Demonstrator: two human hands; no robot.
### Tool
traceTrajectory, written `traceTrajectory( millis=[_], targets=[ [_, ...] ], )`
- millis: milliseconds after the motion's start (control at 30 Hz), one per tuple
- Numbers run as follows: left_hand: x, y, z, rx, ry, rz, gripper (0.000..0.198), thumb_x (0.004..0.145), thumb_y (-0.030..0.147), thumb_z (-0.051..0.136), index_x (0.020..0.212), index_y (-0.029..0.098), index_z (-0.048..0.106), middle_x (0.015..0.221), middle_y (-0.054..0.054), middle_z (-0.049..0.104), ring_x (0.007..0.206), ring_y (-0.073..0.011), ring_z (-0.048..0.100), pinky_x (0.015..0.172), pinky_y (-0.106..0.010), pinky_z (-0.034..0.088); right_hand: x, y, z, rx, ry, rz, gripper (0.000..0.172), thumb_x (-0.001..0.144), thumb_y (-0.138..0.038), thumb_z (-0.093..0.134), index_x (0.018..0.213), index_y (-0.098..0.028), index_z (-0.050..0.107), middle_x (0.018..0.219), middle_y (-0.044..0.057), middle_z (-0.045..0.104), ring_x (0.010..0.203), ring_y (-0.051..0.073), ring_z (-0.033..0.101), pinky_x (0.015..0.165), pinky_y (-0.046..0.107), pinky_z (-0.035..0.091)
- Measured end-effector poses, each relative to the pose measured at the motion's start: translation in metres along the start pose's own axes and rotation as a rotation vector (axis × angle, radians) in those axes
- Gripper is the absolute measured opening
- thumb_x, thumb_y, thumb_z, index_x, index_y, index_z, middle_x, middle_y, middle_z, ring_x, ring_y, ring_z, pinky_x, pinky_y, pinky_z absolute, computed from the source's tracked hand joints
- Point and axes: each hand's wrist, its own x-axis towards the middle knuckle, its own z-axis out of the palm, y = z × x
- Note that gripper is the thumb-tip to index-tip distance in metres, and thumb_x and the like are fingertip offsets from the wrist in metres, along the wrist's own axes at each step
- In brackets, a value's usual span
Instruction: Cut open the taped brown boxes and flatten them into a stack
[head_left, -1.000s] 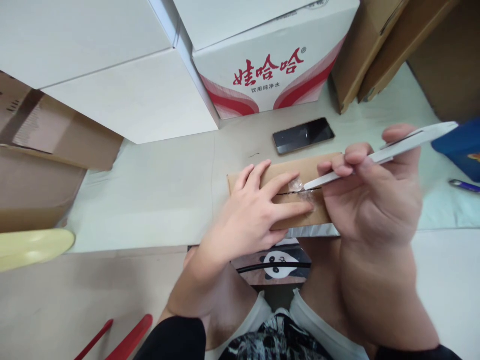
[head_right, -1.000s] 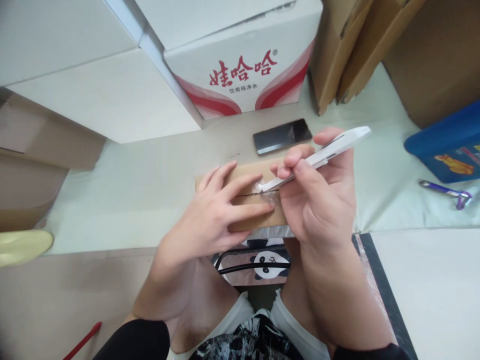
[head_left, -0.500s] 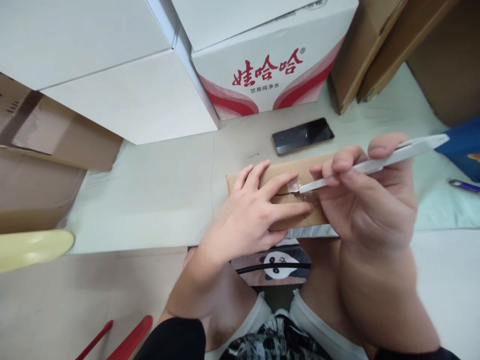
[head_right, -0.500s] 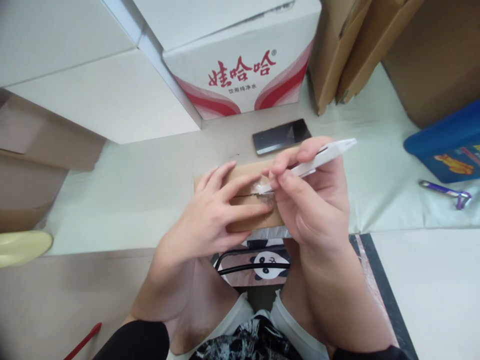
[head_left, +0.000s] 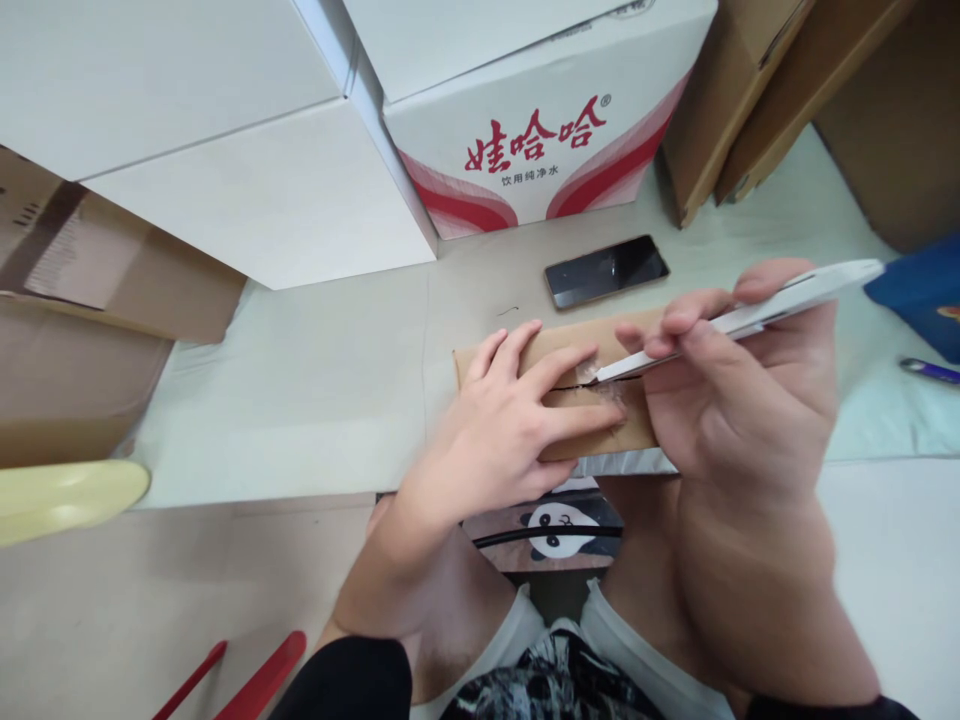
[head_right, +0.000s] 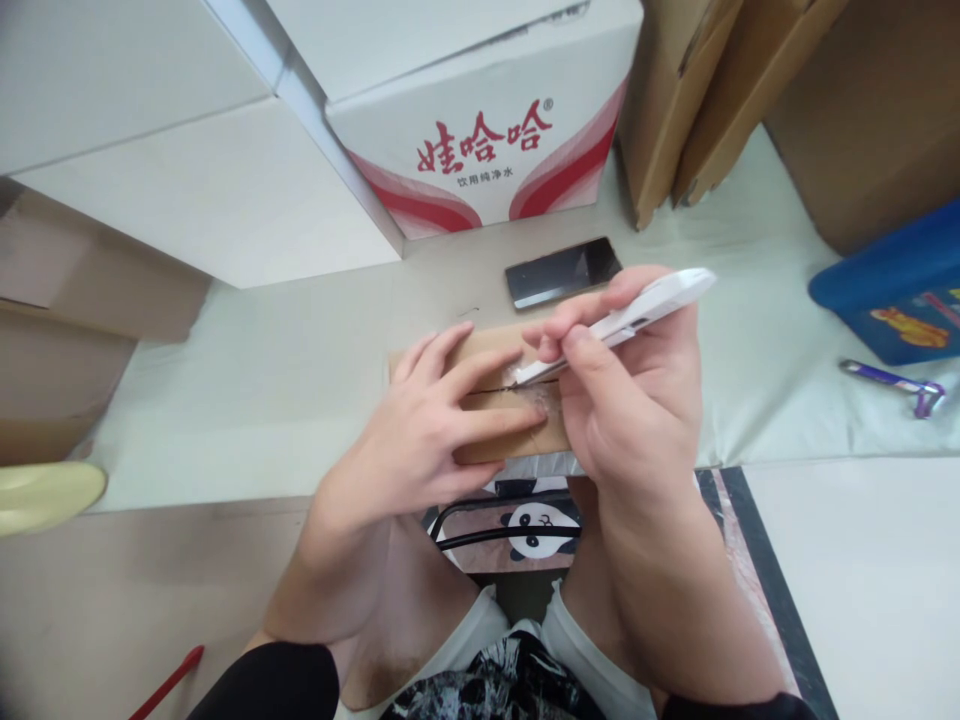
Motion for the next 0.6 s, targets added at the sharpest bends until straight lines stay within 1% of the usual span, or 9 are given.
traceTrajectory(
  millis=[67,167,267,333,600],
  targets=[
    [-0.0001,0.0001,-0.0003,0.0,-0.002,-0.005,0.058,0.084,0.037,0.078,0.139,0.045,0.064,0.165,-0.001,0.043,0.153,-0.0491,0.029,0.12,-0.071,0.029,0.0026,-0.0002,-0.0034,0.027,0.028,0.005,0.024,0.084,-0.014,0.073,0.093,-0.035,0.064,0.081,-0.008,0.068,0.065,0.011,0.061,0.075,0.031,0.059],
    [-0.0007,0.0002,-0.0003,-0.001,0.001,-0.003,0.057,0.085,0.037,0.077,0.14,0.045,0.063,0.165,0.0,0.043,0.153,-0.0492,0.029,0.12,-0.071,0.028,0.0039,-0.0001,-0.0059,0.041,0.006,0.01,0.026,0.084,-0.013,0.073,0.093,-0.036,0.065,0.081,-0.008,0.067,0.063,0.011,0.059,0.068,0.029,0.056],
    [-0.0009,0.0,0.0001,-0.001,0.0,0.0,0.058,0.085,0.038,0.078,0.14,0.045,0.063,0.165,0.0,0.044,0.153,-0.049,0.028,0.121,-0.07,0.027,0.0025,0.0009,-0.0043,0.035,-0.036,0.004,0.024,0.083,-0.016,0.074,0.094,-0.034,0.063,0.08,-0.007,0.067,0.063,0.011,0.06,0.067,0.029,0.056],
    [-0.0007,-0.0002,0.0003,-0.001,-0.001,0.0,0.059,0.084,0.039,0.078,0.141,0.045,0.062,0.165,0.0,0.043,0.153,-0.0487,0.028,0.121,-0.071,0.027,0.0012,0.0017,-0.0022,0.032,-0.039,0.001,0.024,0.083,-0.017,0.075,0.094,-0.033,0.061,0.08,-0.007,0.067,0.064,0.011,0.061,0.067,0.028,0.057],
    [-0.001,-0.0007,-0.0002,-0.004,0.005,0.0,0.058,0.083,0.037,0.079,0.139,0.045,0.064,0.165,-0.001,0.044,0.153,-0.0489,0.029,0.119,-0.071,0.029,0.0006,0.0007,0.0025,-0.018,0.054,-0.029,0.026,0.082,-0.016,0.073,0.093,-0.032,0.055,0.081,-0.008,0.068,0.059,0.011,0.059,0.064,0.029,0.055]
  ],
)
